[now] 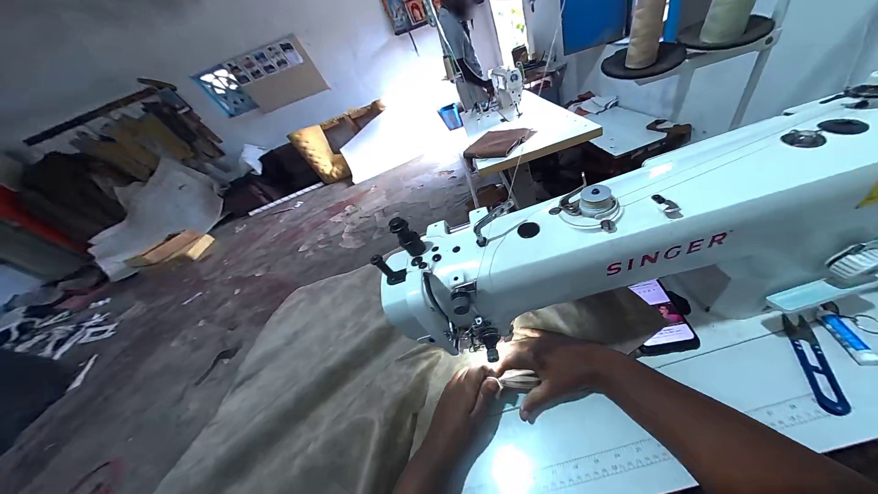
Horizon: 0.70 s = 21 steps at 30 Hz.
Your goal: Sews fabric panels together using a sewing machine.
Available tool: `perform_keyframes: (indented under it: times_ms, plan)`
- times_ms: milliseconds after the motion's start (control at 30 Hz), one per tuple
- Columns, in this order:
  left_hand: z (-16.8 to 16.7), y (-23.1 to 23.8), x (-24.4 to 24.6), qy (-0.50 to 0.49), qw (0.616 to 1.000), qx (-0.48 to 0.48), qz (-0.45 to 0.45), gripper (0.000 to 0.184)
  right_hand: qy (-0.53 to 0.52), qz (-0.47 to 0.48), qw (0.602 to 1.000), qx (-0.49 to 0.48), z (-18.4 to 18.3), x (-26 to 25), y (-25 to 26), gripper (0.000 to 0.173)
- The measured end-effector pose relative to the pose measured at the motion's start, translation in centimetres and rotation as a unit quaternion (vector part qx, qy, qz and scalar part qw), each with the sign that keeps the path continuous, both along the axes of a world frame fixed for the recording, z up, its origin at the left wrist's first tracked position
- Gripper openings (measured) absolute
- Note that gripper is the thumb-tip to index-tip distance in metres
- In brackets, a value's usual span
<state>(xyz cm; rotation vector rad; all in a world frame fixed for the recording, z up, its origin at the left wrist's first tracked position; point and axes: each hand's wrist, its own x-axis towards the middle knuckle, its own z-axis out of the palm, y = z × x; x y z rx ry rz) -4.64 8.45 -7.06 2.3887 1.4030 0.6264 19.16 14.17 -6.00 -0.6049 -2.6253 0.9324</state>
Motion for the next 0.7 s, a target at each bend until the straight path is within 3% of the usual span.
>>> perform_keyframes:
  times_ms: [67, 100, 167, 233, 267, 367, 567, 700]
  plan:
    - [1.3, -0.2, -0.1, 0.033, 0.997, -0.071, -0.013, 0.077, 0.013, -0.010, 0.999, 0.040, -0.1, -0.2, -0.2, 0.036]
    - [2.1, -0.5, 0.2, 0.061, 0.994, -0.091, -0.005, 0.079, 0.020, -0.013, 0.998, 0.050, -0.1, -0.3, -0.2, 0.027]
    - [2.4, -1.2, 1.0, 0.105, 0.994, -0.041, 0.012, 0.055, 0.023, -0.011, 0.999, 0.048, -0.2, -0.3, -0.1, 0.021]
    - [1.3, -1.8, 1.2, 0.104, 0.989, 0.108, 0.014, 0.019, 0.030, 0.004, 0.999, 0.039, -0.4, -0.1, 0.0, 0.027]
    - [0.8, -1.9, 1.0, 0.100, 0.980, 0.171, 0.003, 0.014, 0.037, 0.011, 0.999, 0.038, -0.4, 0.0, 0.1, 0.031]
    - [0.4, -2.7, 0.3, 0.120, 0.966, 0.226, -0.036, 0.020, 0.036, 0.014, 0.999, 0.038, -0.7, 0.1, 0.3, 0.036]
    - [0.1, -4.9, 0.2, 0.191, 0.957, 0.215, -0.027, 0.022, -0.075, -0.038, 0.996, -0.012, 0.9, -0.4, -1.4, 0.026]
    - [-0.6, -5.5, -0.3, 0.167, 0.959, 0.228, -0.031, 0.025, -0.113, -0.042, 0.992, -0.029, 1.7, -0.5, -2.3, 0.026]
